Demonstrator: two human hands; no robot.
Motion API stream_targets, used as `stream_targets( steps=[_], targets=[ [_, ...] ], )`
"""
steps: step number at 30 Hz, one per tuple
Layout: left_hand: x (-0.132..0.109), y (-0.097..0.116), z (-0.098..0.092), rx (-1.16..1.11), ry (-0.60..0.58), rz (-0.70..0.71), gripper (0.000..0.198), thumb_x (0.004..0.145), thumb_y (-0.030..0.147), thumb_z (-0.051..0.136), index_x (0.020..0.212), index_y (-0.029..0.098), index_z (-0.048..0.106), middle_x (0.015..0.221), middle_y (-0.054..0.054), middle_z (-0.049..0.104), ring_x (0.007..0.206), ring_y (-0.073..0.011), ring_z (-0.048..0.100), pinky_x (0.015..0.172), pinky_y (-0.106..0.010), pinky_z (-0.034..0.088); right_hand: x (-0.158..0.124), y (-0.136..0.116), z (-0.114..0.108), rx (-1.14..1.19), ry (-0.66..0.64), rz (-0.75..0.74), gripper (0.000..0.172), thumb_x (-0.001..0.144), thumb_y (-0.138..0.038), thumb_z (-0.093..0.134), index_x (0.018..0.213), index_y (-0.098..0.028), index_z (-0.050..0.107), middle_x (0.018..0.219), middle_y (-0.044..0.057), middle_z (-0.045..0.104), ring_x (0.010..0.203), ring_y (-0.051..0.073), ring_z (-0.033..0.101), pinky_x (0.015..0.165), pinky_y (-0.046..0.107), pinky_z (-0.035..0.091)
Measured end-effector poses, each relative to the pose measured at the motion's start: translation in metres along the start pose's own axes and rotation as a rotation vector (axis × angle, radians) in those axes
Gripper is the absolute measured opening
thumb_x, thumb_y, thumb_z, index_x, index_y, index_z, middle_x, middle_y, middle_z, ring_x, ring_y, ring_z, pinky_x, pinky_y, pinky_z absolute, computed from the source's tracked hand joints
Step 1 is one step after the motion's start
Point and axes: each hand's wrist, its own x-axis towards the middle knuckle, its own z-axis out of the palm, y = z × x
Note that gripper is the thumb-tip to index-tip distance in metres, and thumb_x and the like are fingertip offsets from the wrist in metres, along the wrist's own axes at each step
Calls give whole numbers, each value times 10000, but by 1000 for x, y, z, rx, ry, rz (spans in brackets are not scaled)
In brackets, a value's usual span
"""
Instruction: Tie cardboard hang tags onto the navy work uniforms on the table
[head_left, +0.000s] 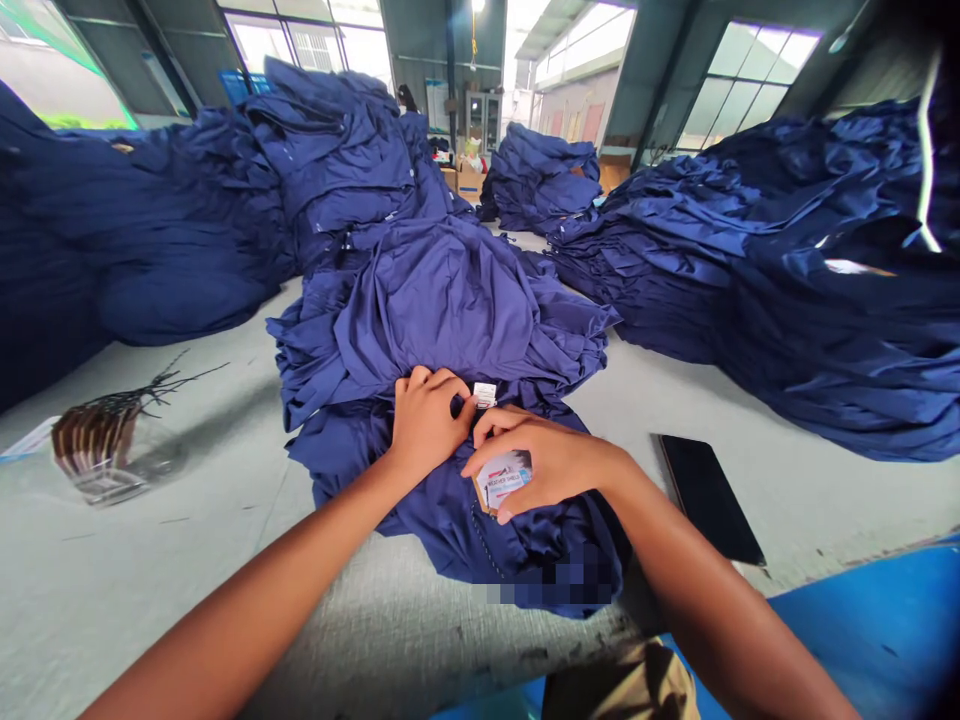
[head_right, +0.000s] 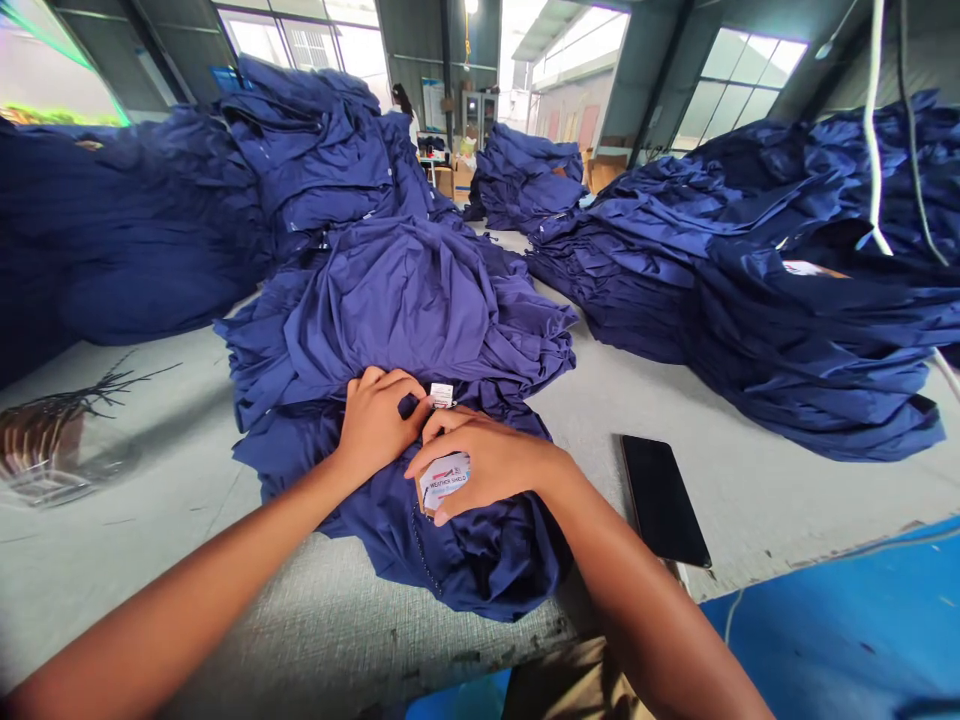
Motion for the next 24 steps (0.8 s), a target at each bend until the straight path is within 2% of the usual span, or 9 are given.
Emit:
stream_targets(
  steps=[5, 9, 12, 15, 18, 20, 22, 24],
  targets=[
    [-2, -1, -1, 8, -1, 22, 95, 931, 330, 676, 918, 239, 702, 1024, -43, 759, 1015, -297, 543, 819, -444, 358, 5, -4, 10, -31, 5, -49, 388, 693, -256, 903, 1052, -265, 758, 1202, 30, 574, 1170, 216, 545, 1069, 379, 412],
    [-4, 0, -1, 2, 19, 44, 70, 928, 307, 671, 934, 240, 692, 1028, -45, 748, 1009, -296, 542, 805, -439, 355, 4, -3, 7, -73, 30, -56, 314, 635, -66, 755, 846, -220, 580, 932, -11, 571, 940, 182, 537, 906, 331, 442],
    [-6, 0, 0, -19, 55, 51, 49, 906, 277, 692, 933, 236, 689, 1026, -55, 727, 1011, -291, 543, 803, -433, 361, 3, -4, 5, -111, 90, 13, 325, 602, -16, 641, 803, -226, 495, 840, -31, 534, 830, 161, 500, 799, 295, 423],
    [-7, -1, 0, -65, 99, 82, 67, 867, 222, 727, 926, 230, 695, 1065, -62, 687, 1020, -274, 535, 816, -419, 379, 4, -5, 5, -74, 95, 44, 322, 631, -38, 654, 870, -226, 546, 882, -24, 590, 826, 158, 532, 799, 290, 427],
    [-8, -4, -1, -110, 90, 128, 85, 851, 150, 718, 826, 232, 718, 1080, -56, 658, 1005, -251, 526, 833, -412, 383, 6, -5, 11, 87, 128, 58, 249, 783, -178, 710, 1005, -229, 609, 906, -15, 652, 833, 156, 599, 818, 289, 459],
    [-8, -6, -1, -121, 56, 154, 171, 855, 112, 692, 781, 253, 755, 1100, -49, 658, 1030, -250, 520, 853, -423, 375, 9, -3, 16, 134, 200, 121, 143, 881, -269, 677, 1014, -227, 645, 815, -29, 646, 737, 135, 597, 761, 272, 465],
    [-8, -6, -2, -111, 13, 161, 262, 867, 91, 656, 828, 303, 805, 1144, -44, 661, 1079, -263, 509, 868, -439, 369, 11, -2, 21, 76, 241, 178, 78, 865, -220, 672, 942, -225, 685, 707, -48, 613, 639, 117, 555, 691, 258, 439],
    [-7, -5, -3, -87, -26, 142, 326, 876, 91, 631, 926, 344, 830, 1189, -44, 661, 1120, -278, 497, 875, -455, 371, 11, -1, 23, -10, 234, 191, 140, 767, -105, 682, 841, -223, 701, 662, -56, 605, 610, 114, 538, 671, 261, 417]
  ],
)
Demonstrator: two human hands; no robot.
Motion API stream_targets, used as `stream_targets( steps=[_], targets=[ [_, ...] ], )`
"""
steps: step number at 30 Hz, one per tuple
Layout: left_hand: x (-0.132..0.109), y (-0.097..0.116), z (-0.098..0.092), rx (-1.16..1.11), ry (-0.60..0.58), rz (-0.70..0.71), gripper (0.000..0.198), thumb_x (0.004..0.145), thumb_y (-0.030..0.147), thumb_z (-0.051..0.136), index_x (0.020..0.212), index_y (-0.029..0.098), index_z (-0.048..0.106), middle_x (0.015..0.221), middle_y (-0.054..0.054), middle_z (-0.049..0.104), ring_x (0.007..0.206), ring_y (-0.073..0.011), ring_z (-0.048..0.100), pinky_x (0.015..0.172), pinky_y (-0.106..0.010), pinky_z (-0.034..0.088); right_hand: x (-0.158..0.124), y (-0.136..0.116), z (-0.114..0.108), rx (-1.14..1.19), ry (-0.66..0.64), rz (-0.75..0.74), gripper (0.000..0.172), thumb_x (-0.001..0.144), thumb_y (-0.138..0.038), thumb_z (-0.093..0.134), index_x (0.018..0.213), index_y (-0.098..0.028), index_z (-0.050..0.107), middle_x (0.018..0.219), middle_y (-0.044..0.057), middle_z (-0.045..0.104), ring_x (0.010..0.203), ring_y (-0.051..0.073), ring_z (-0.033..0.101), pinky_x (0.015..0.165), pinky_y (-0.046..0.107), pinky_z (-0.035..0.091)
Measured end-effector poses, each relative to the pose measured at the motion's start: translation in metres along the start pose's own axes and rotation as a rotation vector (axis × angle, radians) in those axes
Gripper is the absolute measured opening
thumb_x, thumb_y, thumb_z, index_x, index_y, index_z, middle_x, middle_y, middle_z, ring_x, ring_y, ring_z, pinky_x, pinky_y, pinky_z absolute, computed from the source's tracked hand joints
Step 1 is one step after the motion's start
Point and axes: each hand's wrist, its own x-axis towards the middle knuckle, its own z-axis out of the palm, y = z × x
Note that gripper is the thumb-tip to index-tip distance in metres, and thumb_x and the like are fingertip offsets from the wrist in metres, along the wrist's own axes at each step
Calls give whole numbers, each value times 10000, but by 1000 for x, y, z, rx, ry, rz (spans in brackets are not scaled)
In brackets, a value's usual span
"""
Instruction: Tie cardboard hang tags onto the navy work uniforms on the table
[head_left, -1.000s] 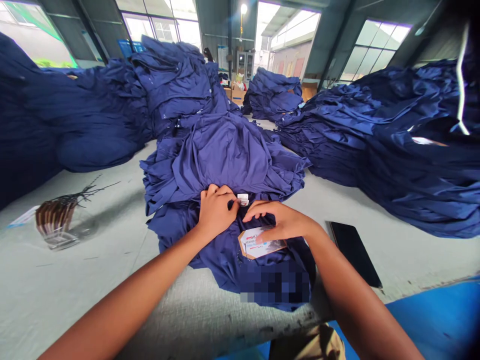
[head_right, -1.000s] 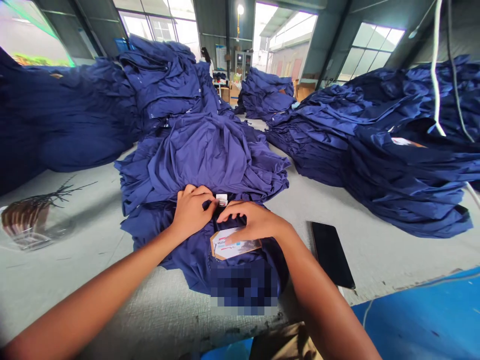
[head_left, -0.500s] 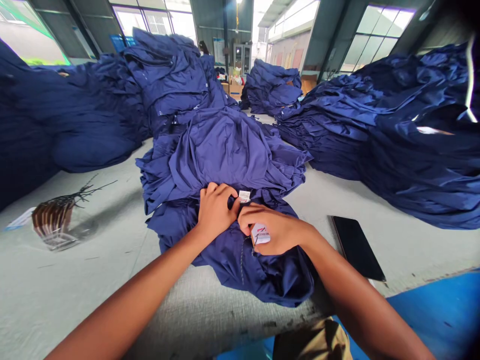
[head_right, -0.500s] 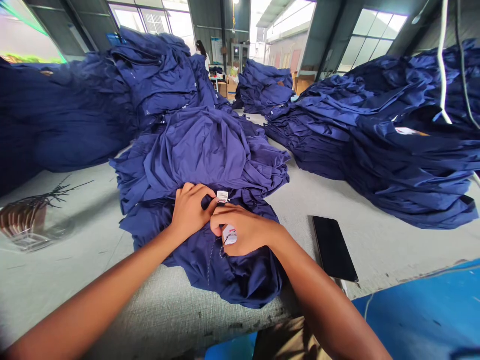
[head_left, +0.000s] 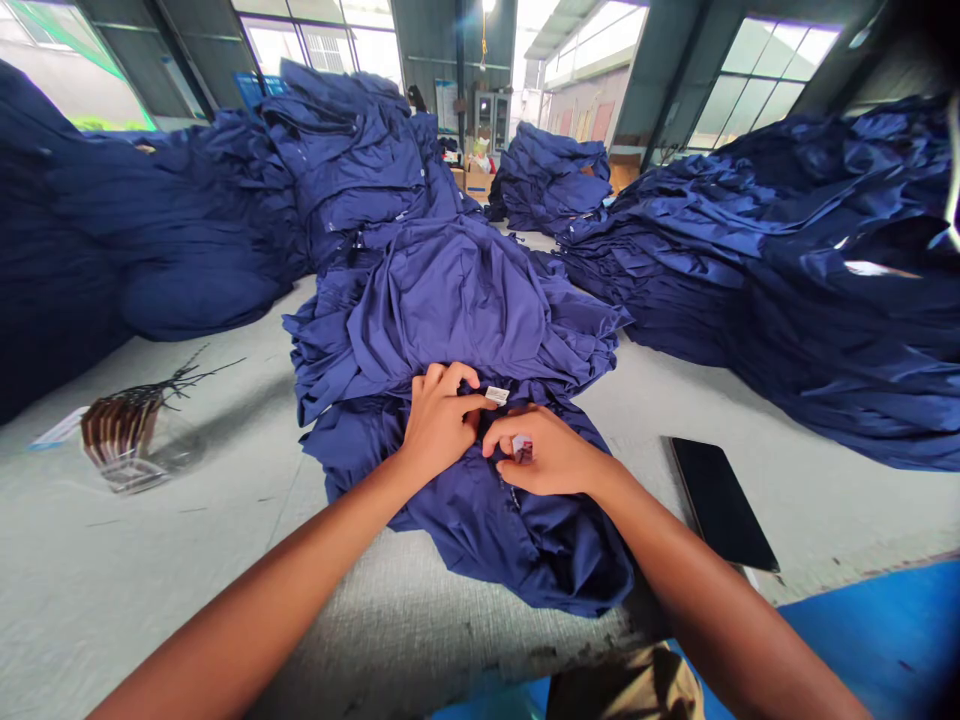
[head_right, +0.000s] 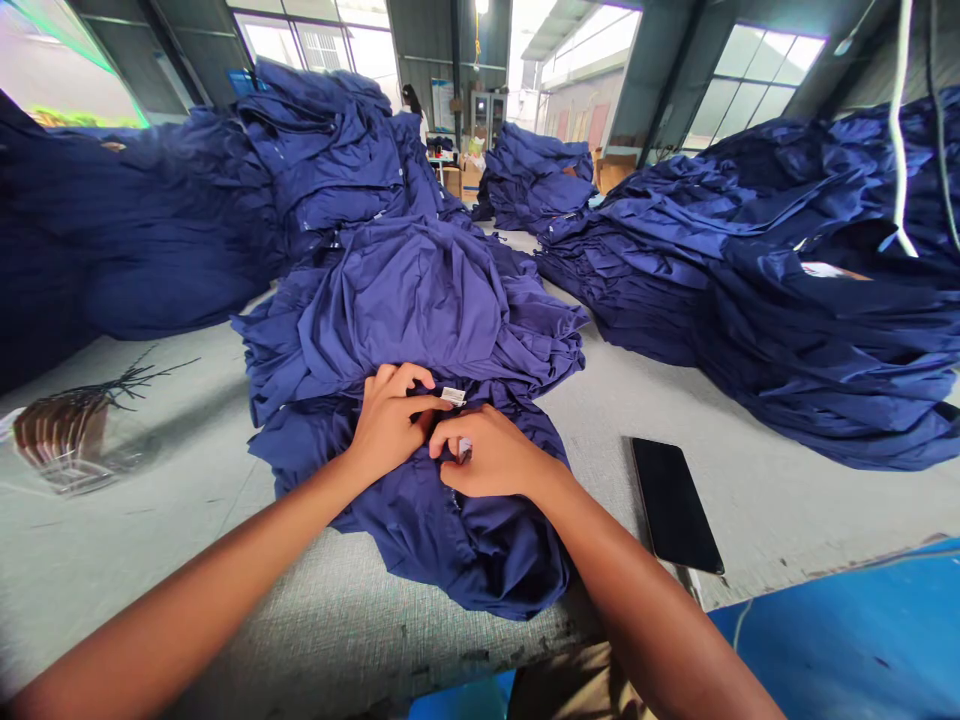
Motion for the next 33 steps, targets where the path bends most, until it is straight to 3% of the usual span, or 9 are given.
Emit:
stream_targets(
  steps=[5, 11, 17, 23, 27, 33],
  targets=[
    [1, 5, -1, 58, -51, -48, 277, 853, 163, 664, 993, 333, 831, 1269, -60, 639, 1181, -317, 476, 896, -495, 387, 0, 5, -1, -62, 9, -93, 193, 676, -24, 638, 668, -216, 624, 741, -29, 655, 717, 141, 587, 712, 275, 424],
    [2, 8, 0, 101, -80, -50, 151, 815, 188, 696, 870, 275, 806, 1288, -70, 617, 1188, -341, 460, 893, -528, 395, -1, 9, -3, -158, -42, -139, 204, 636, -24, 626, 693, -219, 614, 748, -22, 631, 758, 159, 567, 755, 292, 421],
    [4, 6, 0, 76, -92, -82, 103, 820, 183, 701, 839, 261, 766, 1286, -59, 619, 1180, -319, 479, 890, -495, 396, -2, 9, -7, -169, -100, -197, 180, 727, -47, 646, 668, -206, 590, 738, -28, 631, 755, 139, 573, 821, 291, 423],
    [9, -1, 0, -75, -102, -155, 61, 862, 231, 701, 859, 266, 751, 1261, -28, 655, 1139, -284, 506, 932, -460, 387, 4, 17, -1, -103, 158, 128, 162, 811, -138, 636, 664, -197, 604, 694, -27, 639, 647, 117, 555, 649, 254, 374],
    [12, -6, -2, -204, -99, -204, 74, 909, 240, 663, 895, 250, 735, 1229, -11, 688, 1122, -248, 534, 993, -439, 371, 7, 17, 4, -135, 165, 237, 217, 781, -141, 634, 582, -193, 565, 574, -48, 553, 577, 105, 483, 612, 255, 336],
    [14, -12, -2, -342, -84, -225, 174, 970, 258, 565, 918, 245, 730, 1188, -12, 710, 1118, -225, 562, 1059, -423, 354, 7, 14, 8, -179, 171, 242, 274, 783, -170, 636, 528, -194, 537, 539, -44, 520, 550, 103, 405, 599, 265, 308]
  ],
)
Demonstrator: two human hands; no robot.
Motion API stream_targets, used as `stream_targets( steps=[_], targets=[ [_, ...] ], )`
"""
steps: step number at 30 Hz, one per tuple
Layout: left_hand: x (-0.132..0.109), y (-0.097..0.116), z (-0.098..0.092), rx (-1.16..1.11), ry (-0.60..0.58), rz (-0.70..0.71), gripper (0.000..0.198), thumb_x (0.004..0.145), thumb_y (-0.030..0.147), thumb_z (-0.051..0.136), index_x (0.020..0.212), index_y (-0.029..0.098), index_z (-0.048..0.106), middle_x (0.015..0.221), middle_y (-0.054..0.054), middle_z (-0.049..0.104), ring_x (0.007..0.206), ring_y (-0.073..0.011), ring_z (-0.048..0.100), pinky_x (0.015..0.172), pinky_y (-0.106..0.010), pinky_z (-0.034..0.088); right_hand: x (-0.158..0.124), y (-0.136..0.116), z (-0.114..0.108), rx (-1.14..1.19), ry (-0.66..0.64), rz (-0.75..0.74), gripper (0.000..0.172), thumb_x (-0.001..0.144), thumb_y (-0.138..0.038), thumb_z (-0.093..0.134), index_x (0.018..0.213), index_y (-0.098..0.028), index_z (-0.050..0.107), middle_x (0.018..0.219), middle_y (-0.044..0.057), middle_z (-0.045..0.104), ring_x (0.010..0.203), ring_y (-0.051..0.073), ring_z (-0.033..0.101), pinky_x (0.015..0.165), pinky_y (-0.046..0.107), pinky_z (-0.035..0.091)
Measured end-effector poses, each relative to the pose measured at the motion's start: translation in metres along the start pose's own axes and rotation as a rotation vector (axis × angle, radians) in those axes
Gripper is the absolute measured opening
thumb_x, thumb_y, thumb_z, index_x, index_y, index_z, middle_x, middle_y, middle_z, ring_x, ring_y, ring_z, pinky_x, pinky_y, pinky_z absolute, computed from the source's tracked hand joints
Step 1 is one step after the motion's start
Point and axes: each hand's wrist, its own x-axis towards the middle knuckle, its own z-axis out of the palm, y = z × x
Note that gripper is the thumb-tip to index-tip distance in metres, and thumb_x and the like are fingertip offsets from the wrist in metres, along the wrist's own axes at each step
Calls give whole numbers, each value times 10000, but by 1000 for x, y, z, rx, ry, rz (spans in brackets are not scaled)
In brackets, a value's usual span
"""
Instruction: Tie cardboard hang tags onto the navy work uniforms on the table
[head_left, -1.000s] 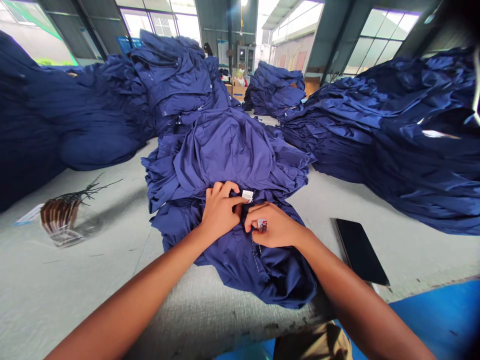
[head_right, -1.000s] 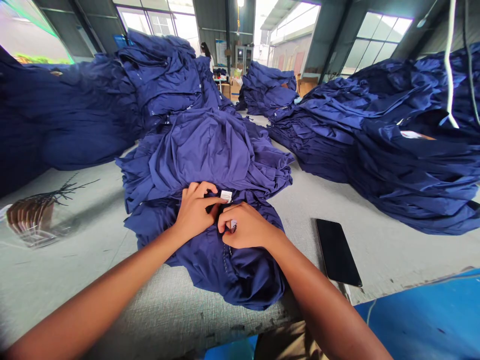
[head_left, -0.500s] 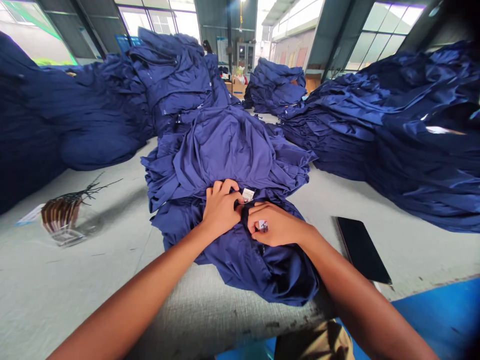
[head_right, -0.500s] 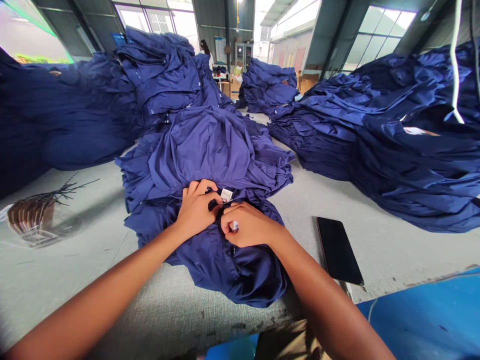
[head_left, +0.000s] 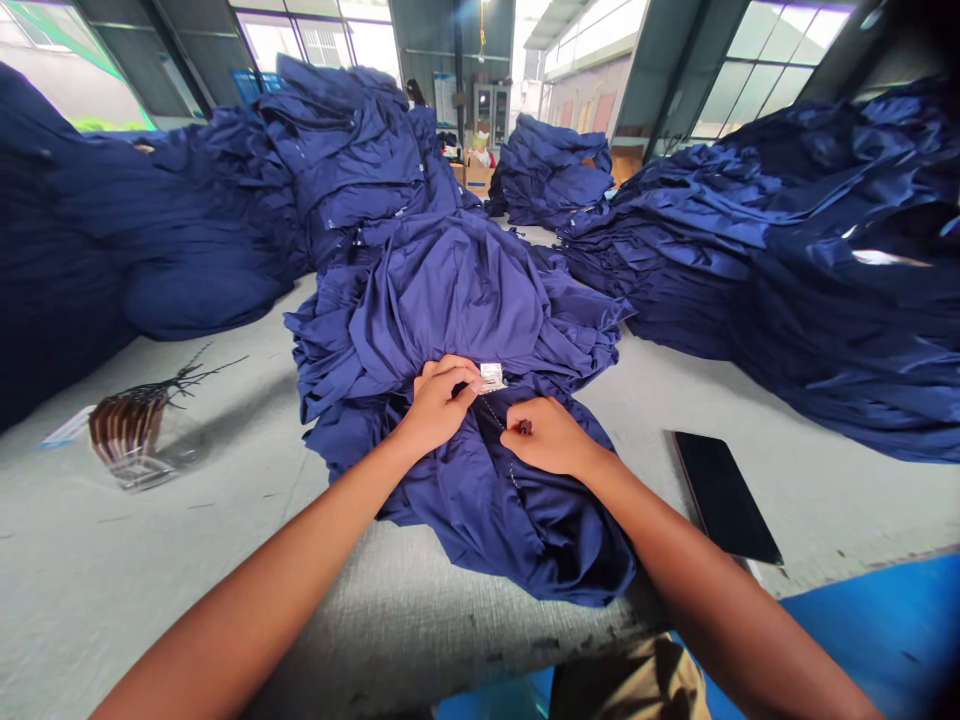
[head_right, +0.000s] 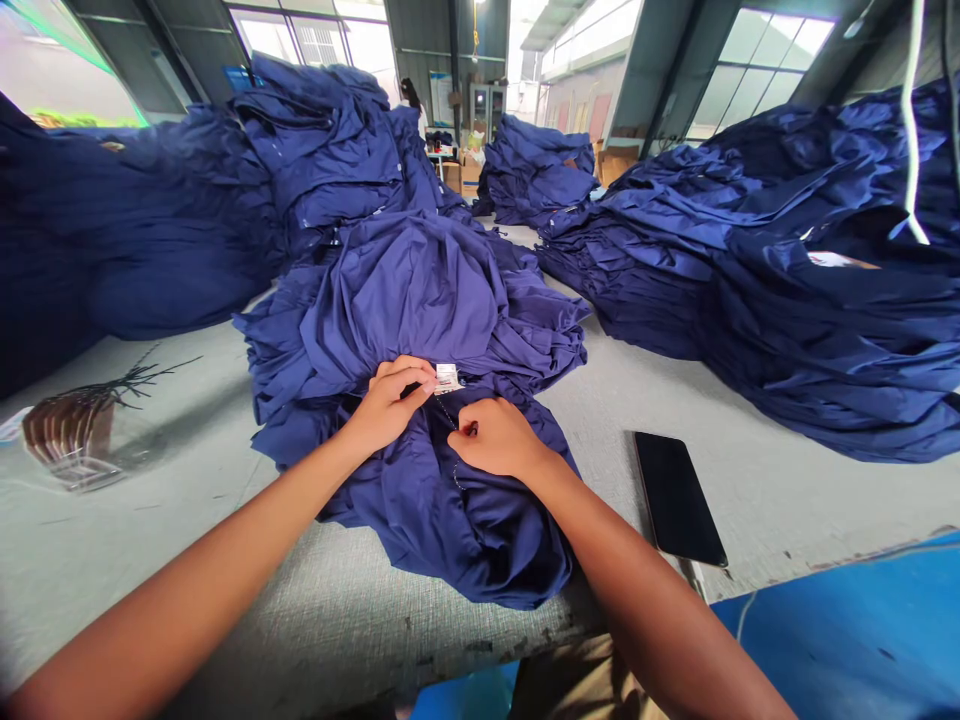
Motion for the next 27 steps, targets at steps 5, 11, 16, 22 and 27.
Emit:
stream_targets(
  steps=[5, 11, 16, 22, 27],
  targets=[
    [0, 0, 1, -3, 9, -1, 174, 972, 271, 564, 910, 240, 725, 1195, -16, 706, 1119, -227, 558, 1064, -429, 351, 1, 2, 3, -7, 29, 17, 258, 786, -175, 631, 546, -194, 537, 553, -37, 536, 561, 107, 405, 599, 265, 304],
    [-1, 2, 0, 19, 11, -5, 167, 960, 263, 588, 896, 247, 741, 1187, -13, 710, 1114, -225, 562, 1048, -425, 359, 3, 7, 10, 18, 75, 27, 206, 814, -164, 607, 615, -201, 567, 625, -22, 607, 591, 121, 484, 613, 262, 337],
    [-2, 3, 2, 56, 28, 4, 135, 914, 272, 662, 863, 270, 786, 1162, -6, 717, 1098, -232, 570, 1034, -438, 374, 5, 15, 18, 100, 136, 19, 153, 896, -239, 586, 745, -222, 595, 673, -25, 622, 610, 132, 547, 619, 248, 382],
    [-3, 4, 5, 61, 66, 13, 147, 918, 333, 682, 904, 288, 822, 1142, -6, 724, 1081, -228, 574, 1026, -427, 383, 5, 15, 18, 118, 119, -15, 142, 927, -264, 588, 796, -229, 630, 682, -37, 628, 611, 125, 555, 645, 242, 409],
    [-1, 8, 4, 58, 54, -30, 89, 881, 348, 745, 903, 316, 825, 1137, 6, 716, 1082, -225, 579, 1024, -421, 375, 4, 8, 13, 103, 97, -24, 135, 937, -264, 596, 839, -229, 682, 759, -24, 689, 669, 130, 594, 681, 245, 422]
  ],
)
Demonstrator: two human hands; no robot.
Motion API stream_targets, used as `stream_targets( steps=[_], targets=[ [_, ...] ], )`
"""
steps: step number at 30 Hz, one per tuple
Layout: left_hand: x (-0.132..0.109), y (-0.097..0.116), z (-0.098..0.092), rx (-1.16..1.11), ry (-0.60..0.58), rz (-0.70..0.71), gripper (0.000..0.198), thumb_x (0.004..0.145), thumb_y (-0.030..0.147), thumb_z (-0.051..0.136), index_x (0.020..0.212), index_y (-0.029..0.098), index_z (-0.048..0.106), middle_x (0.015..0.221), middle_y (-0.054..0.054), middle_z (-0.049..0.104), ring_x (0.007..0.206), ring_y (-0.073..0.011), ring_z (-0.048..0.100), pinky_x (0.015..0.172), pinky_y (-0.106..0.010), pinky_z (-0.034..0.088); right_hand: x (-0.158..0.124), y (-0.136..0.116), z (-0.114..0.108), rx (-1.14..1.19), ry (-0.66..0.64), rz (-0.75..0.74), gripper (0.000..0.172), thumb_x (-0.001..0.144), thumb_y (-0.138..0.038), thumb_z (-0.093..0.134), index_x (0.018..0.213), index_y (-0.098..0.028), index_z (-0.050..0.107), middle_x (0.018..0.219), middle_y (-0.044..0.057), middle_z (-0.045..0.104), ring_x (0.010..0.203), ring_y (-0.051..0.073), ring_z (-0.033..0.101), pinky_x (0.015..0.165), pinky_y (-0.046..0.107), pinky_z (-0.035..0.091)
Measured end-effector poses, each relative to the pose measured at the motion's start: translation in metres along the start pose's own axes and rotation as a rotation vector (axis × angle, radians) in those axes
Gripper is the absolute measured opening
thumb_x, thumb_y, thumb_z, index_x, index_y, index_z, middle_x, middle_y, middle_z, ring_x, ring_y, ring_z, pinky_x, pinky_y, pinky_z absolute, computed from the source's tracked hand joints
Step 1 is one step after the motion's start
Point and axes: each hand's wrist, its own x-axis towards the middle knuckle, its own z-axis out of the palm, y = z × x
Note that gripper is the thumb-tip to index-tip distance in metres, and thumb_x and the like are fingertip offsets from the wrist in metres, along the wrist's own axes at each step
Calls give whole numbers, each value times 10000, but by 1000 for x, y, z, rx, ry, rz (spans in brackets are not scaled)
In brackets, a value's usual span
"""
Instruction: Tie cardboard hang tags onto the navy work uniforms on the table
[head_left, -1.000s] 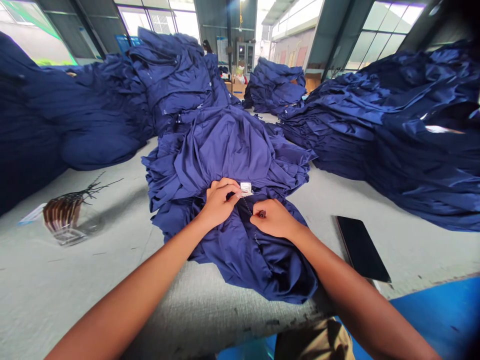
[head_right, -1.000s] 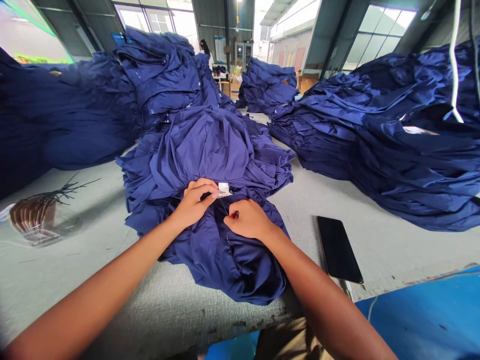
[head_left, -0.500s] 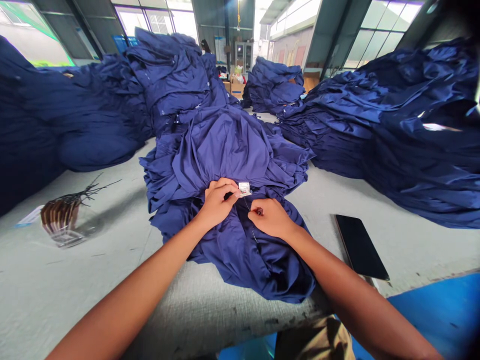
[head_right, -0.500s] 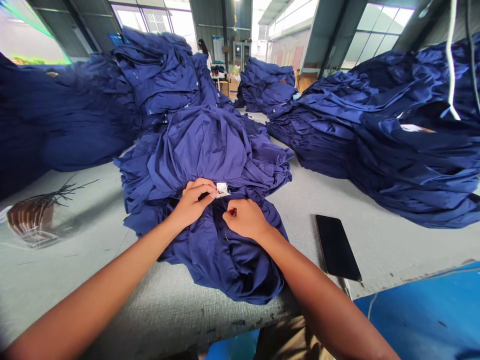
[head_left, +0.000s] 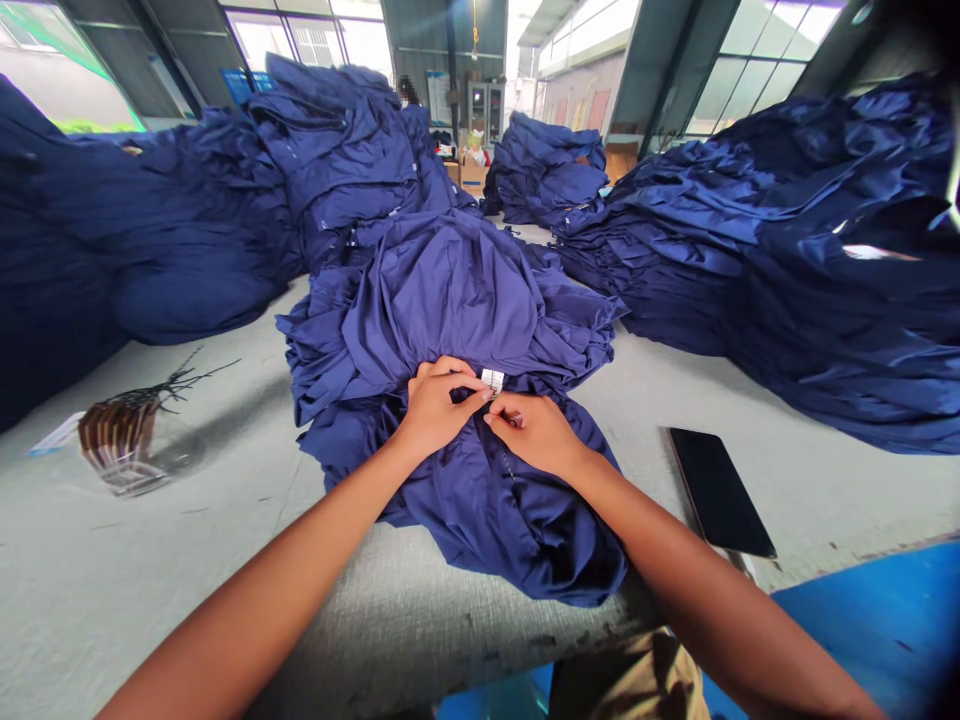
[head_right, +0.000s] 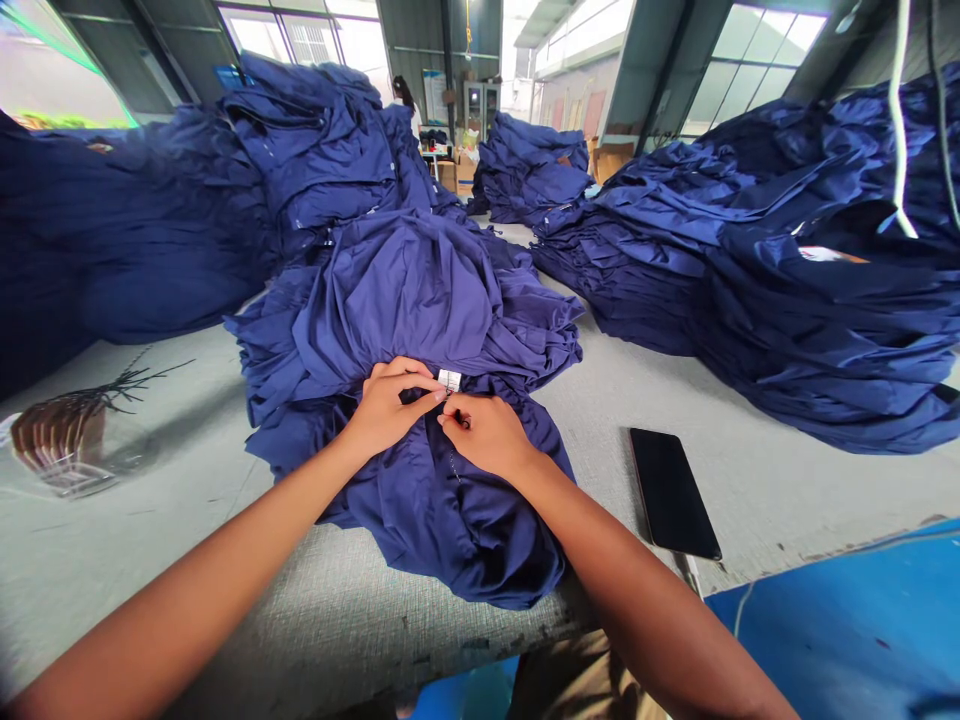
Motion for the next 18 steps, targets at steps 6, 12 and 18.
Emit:
stream_targets(
  steps=[6, 12, 18],
  targets=[
    [-2, 2, 5, 52, 29, -24, 97, 876, 283, 736, 821, 280, 816, 1099, -2, 723, 1059, -234, 575, 985, -427, 406, 0, -4, -2, -42, -5, -56, 142, 943, -259, 613, 833, -221, 694, 797, -10, 707, 665, 125, 584, 681, 246, 411],
    [-6, 5, 13, 195, 65, 1, 172, 878, 275, 718, 734, 250, 810, 1104, -27, 712, 1048, -265, 552, 894, -438, 433, 0, -3, 1, -111, 1, -43, 120, 926, -231, 626, 842, -227, 711, 788, -13, 703, 659, 125, 579, 660, 246, 379],
    [-5, 9, 13, 224, 65, -28, 120, 839, 252, 760, 731, 274, 807, 1105, -27, 709, 1061, -283, 555, 839, -442, 422, 0, -4, -1, -148, 9, -37, 103, 922, -250, 636, 866, -235, 721, 801, -2, 710, 666, 136, 586, 657, 253, 374]
  ],
)
